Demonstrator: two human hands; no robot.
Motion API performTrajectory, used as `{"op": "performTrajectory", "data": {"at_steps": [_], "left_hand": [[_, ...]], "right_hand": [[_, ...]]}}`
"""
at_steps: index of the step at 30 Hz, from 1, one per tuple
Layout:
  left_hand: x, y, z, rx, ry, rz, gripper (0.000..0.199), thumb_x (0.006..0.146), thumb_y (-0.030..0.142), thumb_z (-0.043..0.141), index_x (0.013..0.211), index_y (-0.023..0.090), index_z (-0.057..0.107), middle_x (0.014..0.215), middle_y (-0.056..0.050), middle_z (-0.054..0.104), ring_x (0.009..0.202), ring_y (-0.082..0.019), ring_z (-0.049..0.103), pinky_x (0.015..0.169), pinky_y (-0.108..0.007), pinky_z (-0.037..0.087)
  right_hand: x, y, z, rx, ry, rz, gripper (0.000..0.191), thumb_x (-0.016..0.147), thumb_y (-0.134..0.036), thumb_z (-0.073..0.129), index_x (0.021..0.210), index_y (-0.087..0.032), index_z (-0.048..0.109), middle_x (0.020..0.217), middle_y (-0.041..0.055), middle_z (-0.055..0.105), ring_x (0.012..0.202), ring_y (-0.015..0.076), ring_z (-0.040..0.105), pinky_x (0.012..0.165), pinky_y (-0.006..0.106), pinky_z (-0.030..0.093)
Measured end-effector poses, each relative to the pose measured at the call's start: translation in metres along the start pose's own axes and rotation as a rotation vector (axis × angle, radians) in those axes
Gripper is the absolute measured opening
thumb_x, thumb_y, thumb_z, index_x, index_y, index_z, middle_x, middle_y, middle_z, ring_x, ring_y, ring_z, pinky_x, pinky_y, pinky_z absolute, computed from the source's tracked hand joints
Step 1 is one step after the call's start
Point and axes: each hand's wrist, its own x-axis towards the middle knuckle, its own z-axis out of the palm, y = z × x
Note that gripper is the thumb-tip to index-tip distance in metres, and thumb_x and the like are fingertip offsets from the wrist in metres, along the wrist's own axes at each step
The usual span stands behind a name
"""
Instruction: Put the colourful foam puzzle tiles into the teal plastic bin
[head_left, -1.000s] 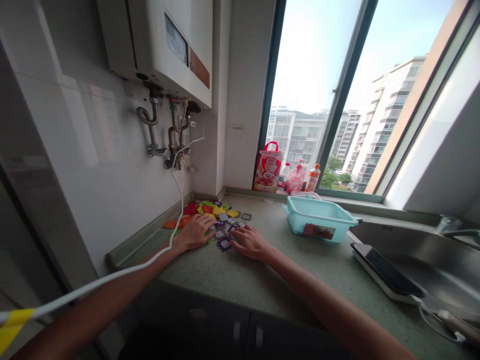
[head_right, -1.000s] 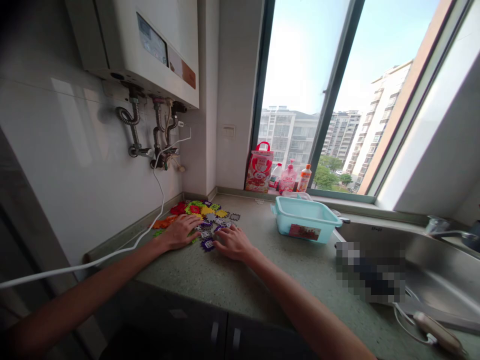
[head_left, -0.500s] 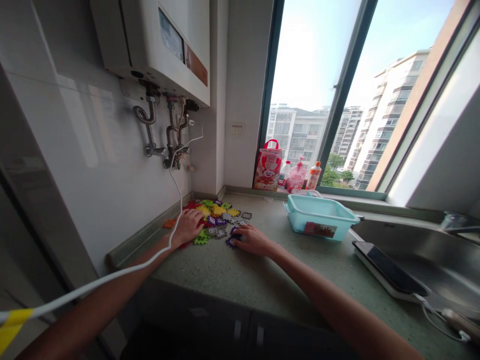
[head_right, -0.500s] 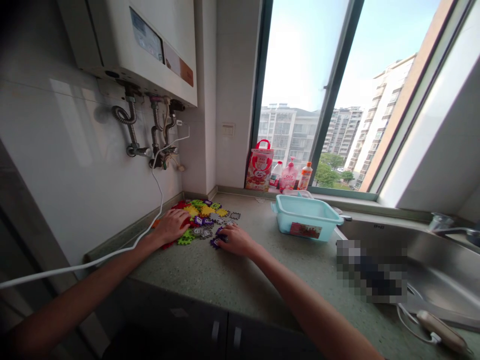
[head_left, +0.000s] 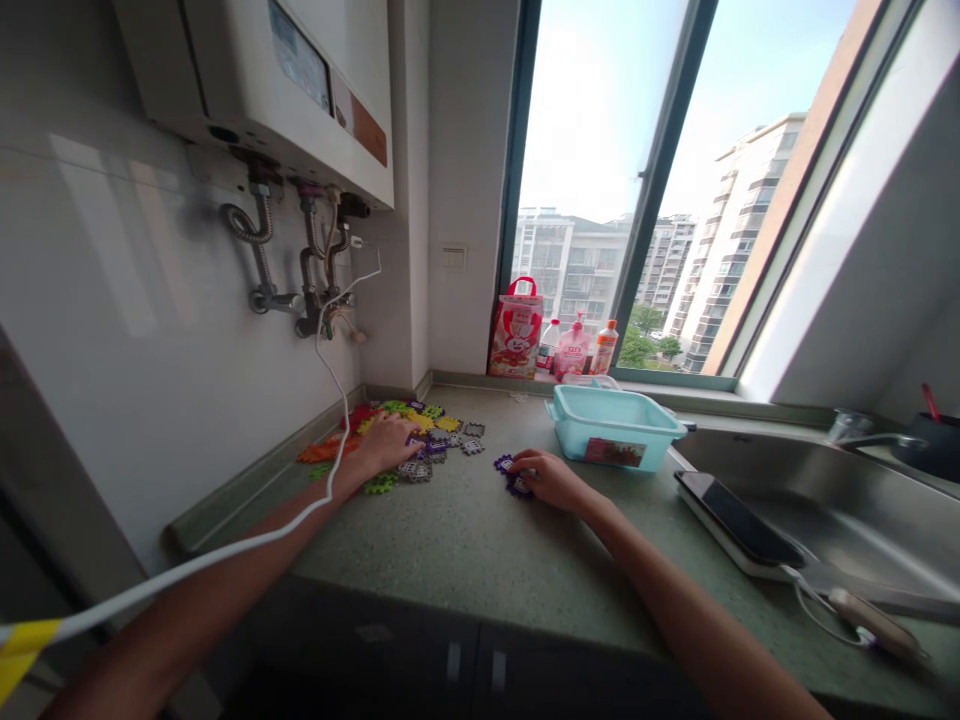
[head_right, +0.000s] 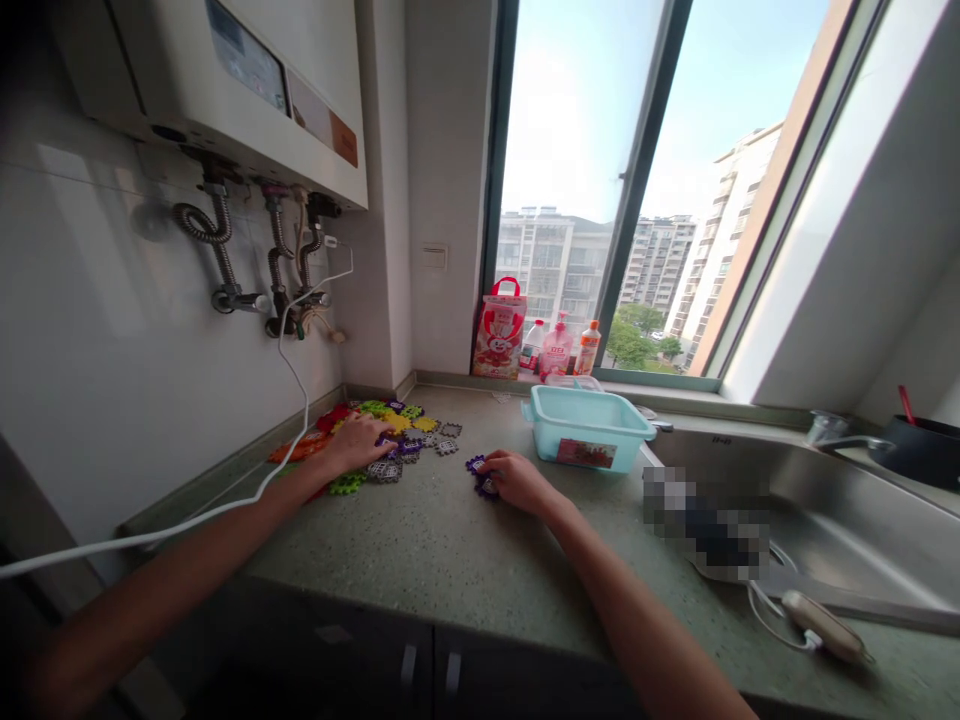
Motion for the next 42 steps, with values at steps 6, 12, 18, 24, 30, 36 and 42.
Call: {"op": "performTrajectory", "data": {"at_steps": [6,12,18,24,30,36,42], "left_hand": [[0.029,0.017,0.0,-0.435,-0.086,-0.006,0.038,0.086,0.044,0.07,0.114,0.019,0.079,0.11,-0.011,0.08,0.095,-0.026,0.074,0.088,-0.035,0.053],[0.048,0.054,0.003,-0.763,-0.173,-0.016,0.059,0.081,0.064,0.07,0.111,0.013,0.078,0.106,-0.013,0.08,0.085,-0.024,0.073,0.076,-0.034,0.056],[0.079,0.066,0.024,-0.498,-0.137,0.088,0.051,0.095,0.062,0.055,0.109,0.02,0.08,0.095,-0.009,0.079,0.084,-0.023,0.072,0.081,-0.032,0.054],[0.118,0.006,0.032,-0.159,-0.014,-0.11,0.051,0.097,0.061,0.05,0.117,0.022,0.076,0.126,-0.022,0.072,0.118,-0.04,0.063,0.1,-0.059,0.046],[0.138,-0.003,0.045,0.001,-0.301,-0.198,0.062,0.095,0.067,0.046,0.121,0.02,0.078,0.129,-0.026,0.072,0.122,-0.044,0.063,0.104,-0.058,0.046],[0.146,0.047,0.055,-0.102,-0.371,-0.009,0.054,0.096,0.059,0.051,0.132,0.024,0.073,0.139,-0.013,0.07,0.127,-0.033,0.065,0.106,-0.039,0.048],[0.138,0.065,0.036,-0.261,-0.36,0.174,0.055,0.094,0.035,0.055,0.148,0.028,0.061,0.143,-0.001,0.069,0.128,-0.019,0.065,0.107,-0.024,0.047]], "right_hand": [[-0.001,0.005,-0.002,-0.004,-0.006,-0.005,0.045,0.083,-0.005,0.057,0.114,-0.024,0.082,0.125,0.0084,0.075,0.116,0.0253,0.071,0.11,0.04,0.051],[-0.002,0.005,-0.011,0.004,-0.011,-0.018,0.034,0.088,-0.014,0.059,0.112,-0.023,0.082,0.12,0.0094,0.076,0.112,0.0252,0.072,0.108,0.039,0.051],[-0.005,0.008,-0.019,0.007,-0.007,-0.017,0.027,0.098,-0.036,0.06,0.105,-0.021,0.081,0.112,0.0099,0.077,0.103,0.0239,0.073,0.098,0.035,0.054],[-0.004,0.01,-0.016,-0.028,-0.016,0.031,0.026,0.098,-0.037,0.063,0.108,-0.021,0.079,0.115,0.011,0.075,0.102,0.0243,0.071,0.097,0.035,0.053],[-0.002,0.011,-0.014,-0.015,-0.003,0.035,0.024,0.097,-0.035,0.064,0.108,-0.02,0.079,0.114,0.0118,0.073,0.102,0.0254,0.07,0.097,0.036,0.052],[-0.001,0.013,-0.013,-0.026,0.002,0.04,0.024,0.097,-0.036,0.065,0.108,-0.021,0.079,0.115,0.0115,0.073,0.103,0.0255,0.07,0.098,0.036,0.051],[-0.004,0.009,-0.016,-0.02,-0.007,0.037,0.028,0.098,-0.044,0.066,0.104,-0.019,0.078,0.112,0.0115,0.073,0.1,0.0237,0.069,0.095,0.034,0.051]]}}
